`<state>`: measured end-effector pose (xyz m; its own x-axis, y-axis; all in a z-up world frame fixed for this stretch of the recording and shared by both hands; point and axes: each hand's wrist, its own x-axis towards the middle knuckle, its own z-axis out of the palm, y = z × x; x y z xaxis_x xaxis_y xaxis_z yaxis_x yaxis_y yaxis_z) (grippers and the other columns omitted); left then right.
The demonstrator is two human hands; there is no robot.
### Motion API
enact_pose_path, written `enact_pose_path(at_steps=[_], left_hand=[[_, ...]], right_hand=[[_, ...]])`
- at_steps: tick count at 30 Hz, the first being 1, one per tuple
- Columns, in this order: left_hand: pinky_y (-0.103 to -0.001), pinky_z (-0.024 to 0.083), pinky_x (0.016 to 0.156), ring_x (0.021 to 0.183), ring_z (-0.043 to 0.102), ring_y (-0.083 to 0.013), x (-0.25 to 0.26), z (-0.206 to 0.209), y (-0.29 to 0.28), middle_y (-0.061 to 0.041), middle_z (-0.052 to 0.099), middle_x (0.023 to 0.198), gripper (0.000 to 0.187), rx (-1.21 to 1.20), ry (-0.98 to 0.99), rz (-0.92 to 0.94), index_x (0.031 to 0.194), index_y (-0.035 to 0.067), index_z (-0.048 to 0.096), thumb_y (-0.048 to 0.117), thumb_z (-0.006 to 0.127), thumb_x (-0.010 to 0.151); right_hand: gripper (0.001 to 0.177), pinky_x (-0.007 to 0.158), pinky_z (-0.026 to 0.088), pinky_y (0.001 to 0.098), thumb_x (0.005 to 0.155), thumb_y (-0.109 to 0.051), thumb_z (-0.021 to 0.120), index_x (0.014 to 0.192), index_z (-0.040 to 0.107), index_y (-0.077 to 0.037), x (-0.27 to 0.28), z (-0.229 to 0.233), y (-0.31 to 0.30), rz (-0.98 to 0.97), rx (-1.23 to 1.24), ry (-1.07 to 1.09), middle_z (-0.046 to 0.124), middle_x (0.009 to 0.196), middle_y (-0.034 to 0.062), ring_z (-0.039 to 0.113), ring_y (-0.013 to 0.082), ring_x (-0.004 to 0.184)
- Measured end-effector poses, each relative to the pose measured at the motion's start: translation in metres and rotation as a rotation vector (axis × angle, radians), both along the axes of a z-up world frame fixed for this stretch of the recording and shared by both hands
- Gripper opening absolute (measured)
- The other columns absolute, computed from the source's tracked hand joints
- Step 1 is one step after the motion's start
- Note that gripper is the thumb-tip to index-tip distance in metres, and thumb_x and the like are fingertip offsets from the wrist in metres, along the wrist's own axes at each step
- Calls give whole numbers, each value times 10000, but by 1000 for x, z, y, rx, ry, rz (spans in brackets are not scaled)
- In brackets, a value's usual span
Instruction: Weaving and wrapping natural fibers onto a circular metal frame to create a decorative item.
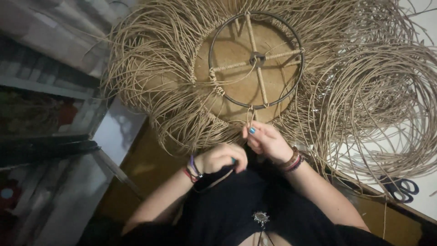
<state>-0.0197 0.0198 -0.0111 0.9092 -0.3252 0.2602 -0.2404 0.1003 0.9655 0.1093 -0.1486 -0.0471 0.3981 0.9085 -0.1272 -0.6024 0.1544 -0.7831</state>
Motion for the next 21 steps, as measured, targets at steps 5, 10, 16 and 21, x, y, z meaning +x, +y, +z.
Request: enact_pose_path(at_steps=[5,10,16,21], left_hand=[[-313,501,936,986,594,-158,32,31,-13,-76,627,1145,300,-205,164,664,1289,71,538,194,443,1032],[-98,246,436,555,345,51,68,13,-42,-33,591,973,467,-626,389,668,1517,-33,342,237,343,1135],[-362,591,664,818,736,-259,69,-39,-42,-171,753,948,313,161,223,986,1273,47,635,217,449,1087],[-162,292,373,417,338,-50,76,-58,-60,51,372,534,327,-346,280,912,1094,61,649,242,379,1122]], right_hand=[[238,526,448,341,1060,-203,471,1034,654,-54,-1,46,-7,115,-410,-740,604,684,79,585,239,615],[209,625,593,509,993,-298,566,1107,695,-180,1,91,-17,215,-816,-1635,752,809,130,754,356,704],[331,1128,409,454,998,-62,637,1329,638,-75,52,80,16,-357,-171,-1737,618,1381,122,599,301,1279],[281,1040,403,343,1022,-111,513,1280,618,-73,64,67,19,-351,-140,-1966,618,1367,99,612,211,1249]])
